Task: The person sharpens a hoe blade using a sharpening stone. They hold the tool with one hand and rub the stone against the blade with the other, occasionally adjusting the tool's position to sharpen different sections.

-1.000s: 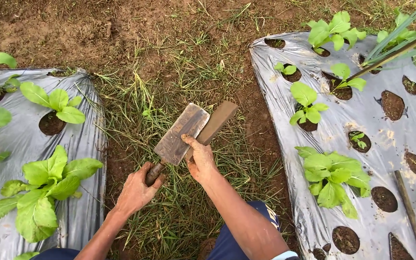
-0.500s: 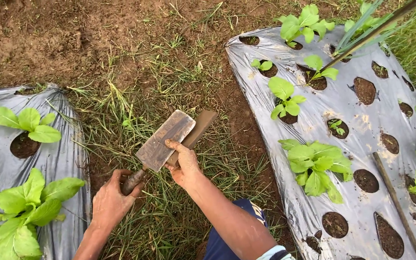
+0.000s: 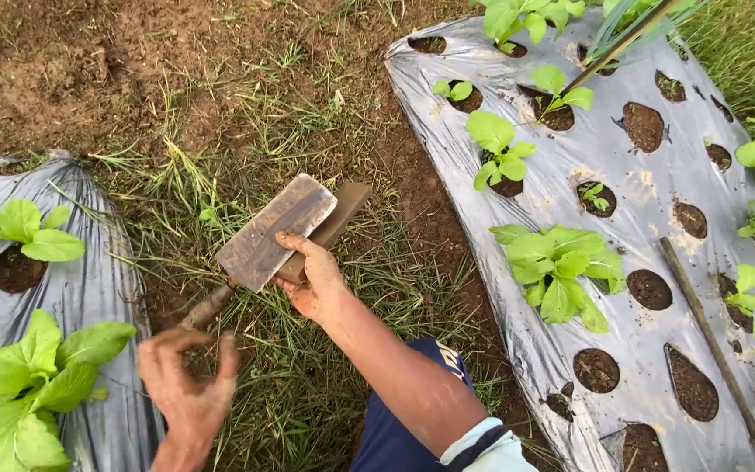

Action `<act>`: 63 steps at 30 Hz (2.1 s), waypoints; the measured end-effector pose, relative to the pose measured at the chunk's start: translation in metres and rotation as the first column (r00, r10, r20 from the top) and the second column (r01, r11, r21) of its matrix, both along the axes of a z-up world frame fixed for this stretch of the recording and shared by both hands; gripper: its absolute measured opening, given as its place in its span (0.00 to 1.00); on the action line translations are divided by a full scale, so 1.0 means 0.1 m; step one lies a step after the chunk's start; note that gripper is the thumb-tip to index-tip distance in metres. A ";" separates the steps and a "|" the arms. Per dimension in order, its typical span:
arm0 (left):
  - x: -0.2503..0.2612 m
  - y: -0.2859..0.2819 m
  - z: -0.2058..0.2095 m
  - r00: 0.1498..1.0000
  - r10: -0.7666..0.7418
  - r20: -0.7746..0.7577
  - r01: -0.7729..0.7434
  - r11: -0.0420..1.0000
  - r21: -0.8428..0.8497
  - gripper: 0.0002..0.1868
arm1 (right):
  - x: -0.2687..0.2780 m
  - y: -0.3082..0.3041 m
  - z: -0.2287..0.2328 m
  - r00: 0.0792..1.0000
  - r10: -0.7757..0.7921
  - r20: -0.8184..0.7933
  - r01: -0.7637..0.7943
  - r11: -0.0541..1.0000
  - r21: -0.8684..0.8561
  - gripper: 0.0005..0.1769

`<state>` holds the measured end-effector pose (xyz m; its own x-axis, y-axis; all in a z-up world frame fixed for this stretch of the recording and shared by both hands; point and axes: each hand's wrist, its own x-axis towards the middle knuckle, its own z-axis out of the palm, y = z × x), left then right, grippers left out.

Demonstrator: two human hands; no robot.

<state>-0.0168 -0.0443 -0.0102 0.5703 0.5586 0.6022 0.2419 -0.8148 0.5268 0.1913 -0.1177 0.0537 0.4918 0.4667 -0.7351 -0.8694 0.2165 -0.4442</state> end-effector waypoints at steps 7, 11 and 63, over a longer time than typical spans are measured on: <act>0.43 -0.39 0.29 0.963 0.263 0.055 0.144 -0.334 -0.931 0.52 | -0.01 0.06 -0.16 1.000 0.008 0.013 -0.009 0.999 0.047 0.27; 0.58 0.06 0.03 0.616 0.637 0.464 0.679 -0.131 -0.722 0.44 | -0.06 0.17 -0.27 0.997 -0.058 0.040 0.057 0.998 0.039 0.19; 0.40 1.13 0.12 0.208 0.972 0.106 0.446 0.002 -0.895 0.10 | -1.23 -0.06 -0.33 -0.529 0.624 0.575 -0.161 0.591 -0.790 0.44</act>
